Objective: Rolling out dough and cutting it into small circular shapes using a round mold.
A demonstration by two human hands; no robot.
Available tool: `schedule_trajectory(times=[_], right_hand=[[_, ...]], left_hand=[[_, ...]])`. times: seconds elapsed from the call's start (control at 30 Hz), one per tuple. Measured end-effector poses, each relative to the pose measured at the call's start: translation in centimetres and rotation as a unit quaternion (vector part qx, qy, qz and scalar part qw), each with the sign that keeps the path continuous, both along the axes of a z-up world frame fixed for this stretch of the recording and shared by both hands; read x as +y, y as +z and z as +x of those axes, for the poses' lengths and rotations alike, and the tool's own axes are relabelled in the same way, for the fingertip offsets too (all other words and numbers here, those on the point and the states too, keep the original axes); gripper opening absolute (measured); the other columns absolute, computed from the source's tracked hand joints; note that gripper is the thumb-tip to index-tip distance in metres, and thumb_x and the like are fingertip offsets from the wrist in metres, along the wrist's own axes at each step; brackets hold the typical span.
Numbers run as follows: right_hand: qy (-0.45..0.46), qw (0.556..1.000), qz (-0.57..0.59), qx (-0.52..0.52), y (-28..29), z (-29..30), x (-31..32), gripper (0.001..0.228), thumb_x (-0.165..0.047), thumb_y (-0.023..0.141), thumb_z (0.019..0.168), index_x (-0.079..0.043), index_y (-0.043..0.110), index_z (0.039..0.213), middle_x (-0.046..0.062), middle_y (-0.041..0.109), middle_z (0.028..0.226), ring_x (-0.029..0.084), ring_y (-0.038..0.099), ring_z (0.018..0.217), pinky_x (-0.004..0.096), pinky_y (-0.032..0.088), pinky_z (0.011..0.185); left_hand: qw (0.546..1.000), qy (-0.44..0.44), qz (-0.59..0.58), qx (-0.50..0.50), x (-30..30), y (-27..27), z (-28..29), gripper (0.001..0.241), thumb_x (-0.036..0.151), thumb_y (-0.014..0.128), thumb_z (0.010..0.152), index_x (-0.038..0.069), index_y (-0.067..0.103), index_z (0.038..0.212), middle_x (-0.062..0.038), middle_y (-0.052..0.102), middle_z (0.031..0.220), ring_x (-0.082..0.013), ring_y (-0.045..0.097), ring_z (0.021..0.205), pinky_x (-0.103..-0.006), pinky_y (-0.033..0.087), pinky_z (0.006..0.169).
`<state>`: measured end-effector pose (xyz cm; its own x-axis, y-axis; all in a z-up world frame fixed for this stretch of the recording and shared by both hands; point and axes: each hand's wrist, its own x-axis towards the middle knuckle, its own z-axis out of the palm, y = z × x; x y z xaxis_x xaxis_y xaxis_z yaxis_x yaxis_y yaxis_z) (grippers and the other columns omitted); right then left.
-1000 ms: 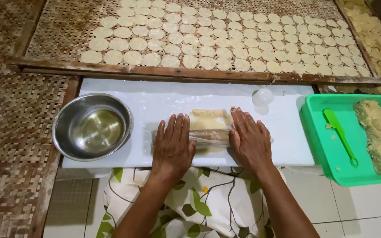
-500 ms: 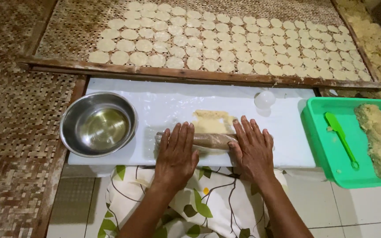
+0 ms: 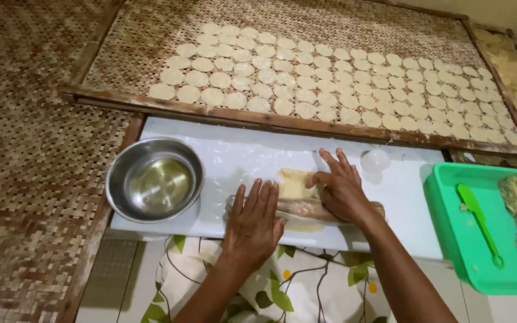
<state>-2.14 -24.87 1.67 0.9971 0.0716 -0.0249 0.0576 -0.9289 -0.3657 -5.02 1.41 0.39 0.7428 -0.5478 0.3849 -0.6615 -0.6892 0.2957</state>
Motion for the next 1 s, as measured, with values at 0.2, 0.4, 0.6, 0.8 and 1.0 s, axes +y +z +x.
schedule_trajectory(times=[0.2, 0.4, 0.6, 0.8, 1.0], right_hand=[[-0.029, 0.992, -0.121, 0.018, 2.9, 0.1, 2.2, 0.021, -0.009, 0.069, 0.078, -0.024, 0.076, 0.092, 0.007, 0.026, 0.165, 0.036, 0.007, 0.157, 0.069, 0.011, 0.119], [0.038, 0.950, -0.307, 0.044, 5.2, 0.3, 4.1, 0.053, -0.008, 0.076, 0.061, -0.025, 0.077, 0.112, 0.006, 0.025, 0.170, 0.032, 0.006, 0.155, 0.067, 0.004, 0.119], [0.082, 0.903, -0.413, 0.084, 6.5, 0.1, 4.3, 0.018, -0.025, 0.077, 0.081, -0.020, 0.077, 0.098, 0.008, 0.027, 0.168, 0.030, 0.009, 0.159, 0.066, 0.003, 0.123], [-0.037, 0.970, -0.226, 0.082, 5.9, -1.3, 0.3, 0.055, -0.030, 0.085, 0.068, -0.024, 0.069, 0.121, 0.001, 0.041, 0.161, 0.020, 0.031, 0.149, 0.055, 0.015, 0.124], [0.010, 0.996, -0.070, -0.055, 4.5, -2.2, -1.1, 0.043, -0.009, 0.070, 0.079, -0.015, 0.069, 0.121, 0.008, 0.065, 0.135, 0.029, 0.060, 0.127, 0.057, 0.035, 0.110]], left_hand=[[1.000, -0.008, -0.007, 0.007, 0.0, 0.4, -0.2, 0.075, 0.037, 0.059, 0.095, -0.008, 0.036, 0.152, -0.023, 0.043, 0.154, -0.0364, 0.031, 0.149, -0.0547, 0.012, 0.124], [1.000, -0.009, -0.015, 0.002, 0.1, 0.2, -0.3, 0.075, 0.039, 0.057, 0.096, -0.006, 0.036, 0.152, -0.025, 0.042, 0.155, -0.0372, 0.030, 0.149, -0.0541, 0.011, 0.124], [1.000, -0.012, -0.027, 0.006, 0.2, 0.1, -0.2, 0.074, 0.038, 0.058, 0.096, -0.006, 0.038, 0.151, -0.024, 0.043, 0.154, -0.0379, 0.032, 0.148, -0.0548, 0.013, 0.123], [0.999, -0.014, -0.044, -0.009, 0.0, 0.4, 0.8, 0.069, 0.034, 0.058, 0.099, -0.008, 0.040, 0.151, -0.025, 0.048, 0.151, -0.0382, 0.036, 0.146, -0.0553, 0.016, 0.124], [1.000, -0.005, -0.013, 0.024, -1.3, 0.1, 3.8, 0.065, 0.038, 0.056, 0.100, -0.008, 0.045, 0.144, -0.025, 0.052, 0.143, -0.0392, 0.041, 0.139, -0.0559, 0.021, 0.118]])
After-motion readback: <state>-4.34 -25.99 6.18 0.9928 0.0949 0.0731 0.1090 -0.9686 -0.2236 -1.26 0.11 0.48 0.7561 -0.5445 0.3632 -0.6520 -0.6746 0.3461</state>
